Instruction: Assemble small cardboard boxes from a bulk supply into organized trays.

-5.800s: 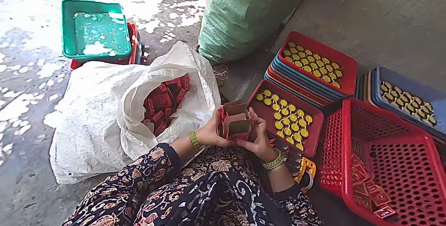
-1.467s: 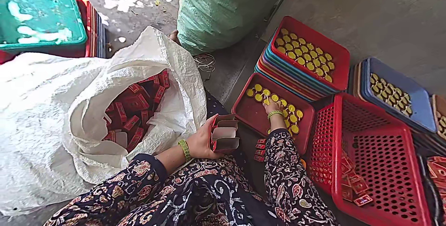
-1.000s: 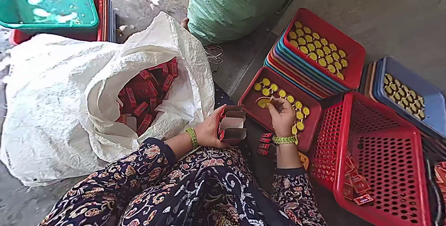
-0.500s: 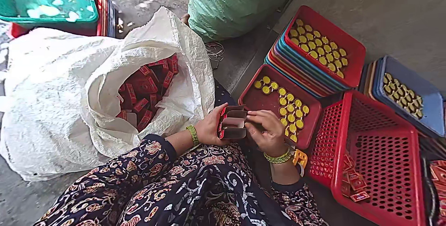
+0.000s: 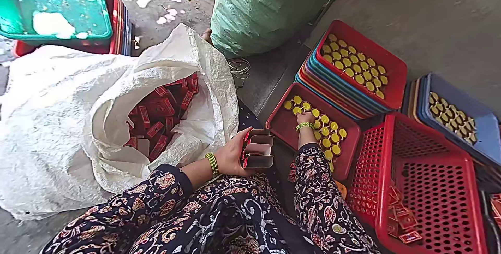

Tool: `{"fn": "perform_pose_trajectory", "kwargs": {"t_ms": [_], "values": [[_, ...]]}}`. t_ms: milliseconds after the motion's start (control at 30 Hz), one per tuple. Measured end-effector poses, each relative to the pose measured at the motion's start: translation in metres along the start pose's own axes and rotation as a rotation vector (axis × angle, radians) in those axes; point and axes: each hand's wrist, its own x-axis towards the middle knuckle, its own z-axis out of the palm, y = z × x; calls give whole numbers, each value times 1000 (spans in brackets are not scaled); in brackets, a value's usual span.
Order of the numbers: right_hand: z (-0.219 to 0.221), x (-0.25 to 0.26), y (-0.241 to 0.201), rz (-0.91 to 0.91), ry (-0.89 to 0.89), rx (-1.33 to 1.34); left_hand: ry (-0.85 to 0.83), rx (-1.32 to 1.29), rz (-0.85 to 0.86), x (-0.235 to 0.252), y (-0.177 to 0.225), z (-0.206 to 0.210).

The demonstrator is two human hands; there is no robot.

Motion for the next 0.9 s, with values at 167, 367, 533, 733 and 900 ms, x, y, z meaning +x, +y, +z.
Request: {"fn": "perform_pose_trajectory", "kwargs": {"t_ms": [167, 367, 533, 733, 900], "values": [[-21, -43, 9, -46, -13, 392, -35, 2, -64, -1, 4, -2], [-81, -194, 18, -861, 19, 912, -7, 40, 2, -2, 3, 0], [-108, -286, 26, -1366, -14, 706, 24, 72, 82, -5, 8, 0], [-91, -294, 35, -1292, -52, 205, 28, 115, 46, -8, 12, 0], [-76, -261, 50, -982, -397, 460, 26, 71, 44, -6, 11, 1]]}}
